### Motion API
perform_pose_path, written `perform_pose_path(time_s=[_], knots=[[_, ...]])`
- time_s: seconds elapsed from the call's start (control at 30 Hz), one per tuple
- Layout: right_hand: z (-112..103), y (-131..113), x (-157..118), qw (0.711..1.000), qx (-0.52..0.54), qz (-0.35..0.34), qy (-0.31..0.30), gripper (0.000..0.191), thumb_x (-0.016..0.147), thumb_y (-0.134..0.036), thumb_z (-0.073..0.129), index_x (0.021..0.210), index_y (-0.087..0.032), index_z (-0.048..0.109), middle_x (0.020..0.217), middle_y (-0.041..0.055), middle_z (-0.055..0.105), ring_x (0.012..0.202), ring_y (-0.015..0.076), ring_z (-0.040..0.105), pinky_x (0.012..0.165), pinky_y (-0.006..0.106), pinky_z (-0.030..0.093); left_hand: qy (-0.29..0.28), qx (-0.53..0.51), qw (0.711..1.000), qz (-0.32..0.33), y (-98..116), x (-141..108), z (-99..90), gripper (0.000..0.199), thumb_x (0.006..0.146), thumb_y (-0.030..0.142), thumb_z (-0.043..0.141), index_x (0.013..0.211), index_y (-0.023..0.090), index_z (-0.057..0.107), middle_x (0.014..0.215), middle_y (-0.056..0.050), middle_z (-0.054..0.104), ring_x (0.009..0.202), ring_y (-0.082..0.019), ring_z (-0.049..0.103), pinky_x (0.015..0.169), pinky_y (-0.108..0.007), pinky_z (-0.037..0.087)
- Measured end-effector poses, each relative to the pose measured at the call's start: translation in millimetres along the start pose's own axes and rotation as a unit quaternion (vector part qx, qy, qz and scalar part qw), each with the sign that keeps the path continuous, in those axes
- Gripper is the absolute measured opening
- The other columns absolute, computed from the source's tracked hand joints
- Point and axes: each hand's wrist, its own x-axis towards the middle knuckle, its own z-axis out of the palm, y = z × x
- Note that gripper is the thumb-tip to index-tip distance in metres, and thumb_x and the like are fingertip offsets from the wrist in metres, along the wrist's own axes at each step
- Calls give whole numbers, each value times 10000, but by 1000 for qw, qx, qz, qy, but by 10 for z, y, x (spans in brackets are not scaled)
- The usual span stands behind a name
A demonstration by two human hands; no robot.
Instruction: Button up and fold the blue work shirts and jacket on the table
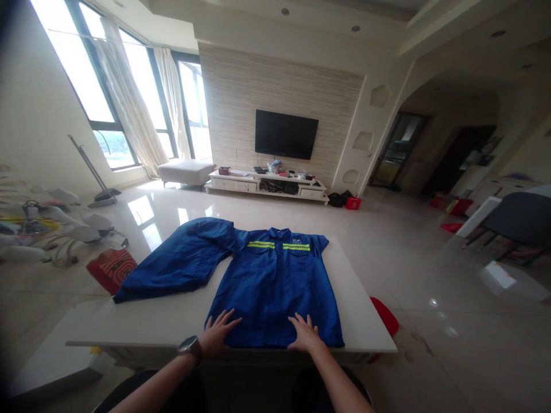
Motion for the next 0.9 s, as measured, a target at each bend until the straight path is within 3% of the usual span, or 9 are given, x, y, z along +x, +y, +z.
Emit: perform_pose_path(time_s=[0.13,0.23,0.3,0.43,0.53,0.6,0.67,0.83,0.9], knots=[[222,-393,123,999,25,6,-30,1088,718,-521,810,1635,-488,224,1767,0,-82,1551,533,-133,1172,753,153,-28,-35,999,-16,195,183,136,992,754,483,710,1636,458,255,1769,-45,-50,1586,-463,-110,1143,-834,6],[195,-591,212,999,6,25,-21,1064,743,-488,796,1642,-460,227,1764,25,-109,1537,568,-125,1158,775,152,-26,-18,999,-41,213,340,100,1079,694,476,774,1638,454,253,1768,-59,-61,1566,-505,-139,1112,-862,-10],[104,-721,272,1000,-11,22,1,983,753,-438,799,1617,-403,333,1765,81,51,1555,561,-27,1145,770,204,-27,-9,998,-57,213,441,0,1092,662,455,807,1629,435,300,1770,-82,-24,1561,-547,-82,1112,-863,22],[-98,-978,360,995,-68,-25,76,797,718,-307,852,1456,-234,558,1596,198,422,1515,450,313,1146,649,336,-32,9,997,-73,341,590,-225,1100,618,424,861,1606,300,392,1739,-208,152,1551,-577,110,1144,-811,138],[-214,-1071,379,993,-72,-78,45,755,633,-345,932,1320,-215,646,1430,167,588,1353,389,523,1070,509,458,-13,46,997,-55,529,628,-336,997,634,337,849,1545,230,459,1642,-243,365,1516,-507,297,1162,-741,227],[-270,-1081,379,991,-50,-123,14,543,695,-365,896,1185,-234,702,1230,98,697,1183,311,640,967,390,505,7,64,998,-19,636,628,-400,783,683,303,801,1426,215,568,1542,-216,489,1428,-456,433,1157,-695,284],[-299,-1084,375,988,-30,-152,10,349,797,-318,815,1122,-238,717,1098,59,729,1055,244,686,890,312,500,17,58,998,19,690,623,-463,555,736,284,746,1277,207,649,1425,-185,570,1327,-405,521,1118,-624,374],[-258,-1197,322,980,-49,-195,-3,471,843,-323,786,1296,-273,666,1249,75,684,1077,245,685,860,292,497,7,32,998,52,636,616,-517,355,788,269,698,1136,205,678,1281,-148,626,1235,-361,564,977,-504,502],[-229,-1258,287,976,-78,-200,-18,367,877,-287,735,1242,-275,698,1252,75,672,1059,247,689,850,297,503,0,30,997,66,601,609,-485,336,800,290,702,1125,210,683,1263,-139,640,1223,-355,575,974,-502,508]])
